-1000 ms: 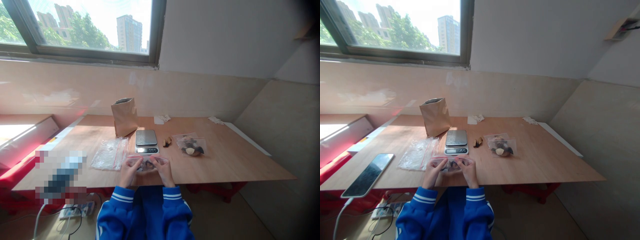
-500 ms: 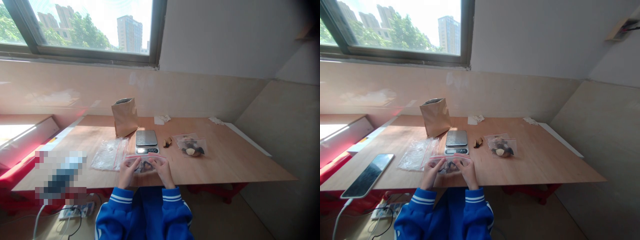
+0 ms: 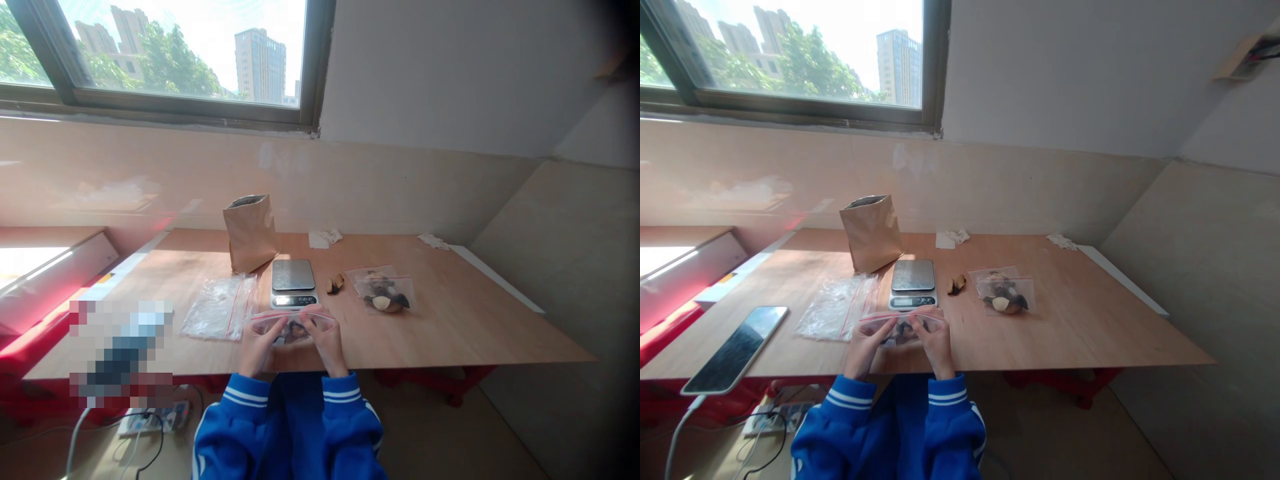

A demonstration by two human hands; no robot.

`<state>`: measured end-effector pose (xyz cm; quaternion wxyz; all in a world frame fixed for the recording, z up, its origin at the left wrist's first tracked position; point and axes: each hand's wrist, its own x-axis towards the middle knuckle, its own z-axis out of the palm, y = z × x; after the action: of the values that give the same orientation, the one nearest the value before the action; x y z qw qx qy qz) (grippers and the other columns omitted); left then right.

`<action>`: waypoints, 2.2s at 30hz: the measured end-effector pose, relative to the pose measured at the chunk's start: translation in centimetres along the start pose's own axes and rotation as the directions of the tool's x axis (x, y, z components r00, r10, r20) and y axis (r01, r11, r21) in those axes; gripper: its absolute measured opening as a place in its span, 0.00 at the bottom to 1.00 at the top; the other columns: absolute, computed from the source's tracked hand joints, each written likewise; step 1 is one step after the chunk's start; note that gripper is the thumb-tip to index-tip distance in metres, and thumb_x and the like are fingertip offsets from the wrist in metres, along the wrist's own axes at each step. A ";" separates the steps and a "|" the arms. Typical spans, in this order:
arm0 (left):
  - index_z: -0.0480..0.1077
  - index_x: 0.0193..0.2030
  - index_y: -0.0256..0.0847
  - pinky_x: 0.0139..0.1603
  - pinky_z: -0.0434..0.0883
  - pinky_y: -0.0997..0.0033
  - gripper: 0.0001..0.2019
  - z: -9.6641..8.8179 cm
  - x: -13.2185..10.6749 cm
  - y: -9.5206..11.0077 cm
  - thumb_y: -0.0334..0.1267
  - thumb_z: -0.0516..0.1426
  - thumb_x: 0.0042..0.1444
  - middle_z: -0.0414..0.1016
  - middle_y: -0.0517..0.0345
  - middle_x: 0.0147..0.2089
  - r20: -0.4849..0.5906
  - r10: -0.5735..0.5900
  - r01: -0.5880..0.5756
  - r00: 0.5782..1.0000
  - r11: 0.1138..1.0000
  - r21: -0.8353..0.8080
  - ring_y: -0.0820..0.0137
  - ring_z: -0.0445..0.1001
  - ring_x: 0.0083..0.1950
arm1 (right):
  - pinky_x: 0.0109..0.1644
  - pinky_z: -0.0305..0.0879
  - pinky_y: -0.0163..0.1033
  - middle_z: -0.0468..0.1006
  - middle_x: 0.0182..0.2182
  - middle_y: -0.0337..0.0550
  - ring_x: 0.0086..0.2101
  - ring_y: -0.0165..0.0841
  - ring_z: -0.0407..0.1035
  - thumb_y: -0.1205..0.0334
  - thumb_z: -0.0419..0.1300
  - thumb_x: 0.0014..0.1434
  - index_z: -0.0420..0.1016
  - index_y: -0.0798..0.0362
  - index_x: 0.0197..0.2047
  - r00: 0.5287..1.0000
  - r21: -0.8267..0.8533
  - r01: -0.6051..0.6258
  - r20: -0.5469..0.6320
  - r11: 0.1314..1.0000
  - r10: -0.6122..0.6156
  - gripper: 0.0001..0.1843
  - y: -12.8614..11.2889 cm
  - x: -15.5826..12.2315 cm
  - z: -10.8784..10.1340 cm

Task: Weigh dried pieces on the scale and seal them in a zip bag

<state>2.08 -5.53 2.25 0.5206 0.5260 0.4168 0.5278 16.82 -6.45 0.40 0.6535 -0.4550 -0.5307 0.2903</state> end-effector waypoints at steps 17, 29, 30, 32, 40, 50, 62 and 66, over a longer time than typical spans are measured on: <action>0.79 0.35 0.40 0.45 0.72 0.67 0.11 0.6 -0.3 1.4 0.43 0.63 0.48 0.80 0.51 0.40 0.088 0.057 -0.059 0.994 0.998 0.014 0.62 0.76 0.43 | 0.50 0.65 0.42 0.78 0.36 0.43 0.41 0.36 0.71 0.57 0.62 0.54 0.79 0.50 0.34 0.993 0.088 -0.031 0.115 0.996 0.021 0.08 -1.3 -0.1 -0.5; 0.77 0.35 0.39 0.42 0.72 0.67 0.10 1.5 -0.6 0.6 0.42 0.62 0.49 0.80 0.53 0.36 0.029 0.031 -0.030 0.999 0.999 -0.038 0.63 0.76 0.40 | 0.41 0.67 0.37 0.73 0.29 0.41 0.34 0.33 0.69 0.58 0.61 0.54 0.73 0.52 0.30 0.998 0.032 -0.017 -0.056 0.999 0.019 0.07 -1.1 -0.3 1.1; 0.76 0.35 0.39 0.43 0.72 0.68 0.09 1.5 -0.6 0.5 0.42 0.62 0.49 0.79 0.54 0.36 0.002 0.053 -0.052 0.999 0.998 -0.042 0.64 0.76 0.40 | 0.41 0.67 0.38 0.73 0.29 0.41 0.34 0.33 0.69 0.58 0.60 0.54 0.73 0.52 0.29 0.999 0.022 -0.011 -0.049 1.000 0.012 0.07 -1.1 -0.3 1.3; 0.75 0.34 0.38 0.44 0.71 0.68 0.08 1.4 -0.7 0.5 0.41 0.62 0.49 0.79 0.55 0.35 -0.044 0.095 -0.096 0.995 0.995 -0.033 0.65 0.76 0.40 | 0.43 0.67 0.38 0.74 0.29 0.42 0.35 0.33 0.69 0.58 0.60 0.55 0.74 0.53 0.30 1.000 0.011 0.002 -0.029 1.000 -0.001 0.08 -1.2 -0.4 1.6; 0.76 0.37 0.38 0.48 0.71 0.67 0.09 2.1 -0.7 0.7 0.40 0.61 0.52 0.79 0.52 0.39 -0.029 0.118 -0.119 0.993 0.993 -0.020 0.65 0.76 0.44 | 0.35 0.67 0.33 0.73 0.27 0.38 0.29 0.29 0.69 0.60 0.61 0.56 0.71 0.55 0.31 0.993 0.107 -0.031 -0.107 0.994 0.042 0.07 -1.6 -0.6 2.0; 0.78 0.38 0.36 0.51 0.71 0.62 0.16 2.1 -0.7 1.5 0.47 0.59 0.53 0.80 0.50 0.40 -0.037 0.001 -0.004 0.999 0.997 -0.072 0.60 0.77 0.46 | 0.35 0.67 0.34 0.74 0.25 0.39 0.29 0.31 0.70 0.51 0.58 0.58 0.72 0.55 0.29 0.978 0.207 -0.140 -0.127 0.968 0.168 0.15 -0.8 -0.7 1.7; 0.76 0.32 0.34 0.47 0.73 0.58 0.34 -0.6 0.0 0.1 0.65 0.46 0.53 0.80 0.44 0.31 -0.167 -0.189 0.182 0.968 0.982 -0.055 0.57 0.79 0.40 | 0.34 0.67 0.36 0.77 0.22 0.46 0.25 0.33 0.71 0.33 0.40 0.59 0.77 0.56 0.25 0.918 0.205 -0.374 -0.053 0.904 0.392 0.38 0.8 -0.6 1.0; 0.75 0.30 0.33 0.42 0.75 0.60 0.32 -0.5 0.2 -0.7 0.65 0.49 0.52 0.79 0.44 0.29 -0.199 -0.215 0.190 0.956 0.972 -0.138 0.59 0.79 0.37 | 0.29 0.66 0.36 0.75 0.19 0.44 0.22 0.33 0.69 0.33 0.43 0.58 0.75 0.56 0.24 0.902 0.225 -0.394 -0.092 0.891 0.422 0.36 0.5 -0.7 1.5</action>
<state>1.65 -5.18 1.58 0.5544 0.3898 0.4899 0.5483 15.22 -6.42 -0.26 0.6556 -0.5072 -0.3445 0.4408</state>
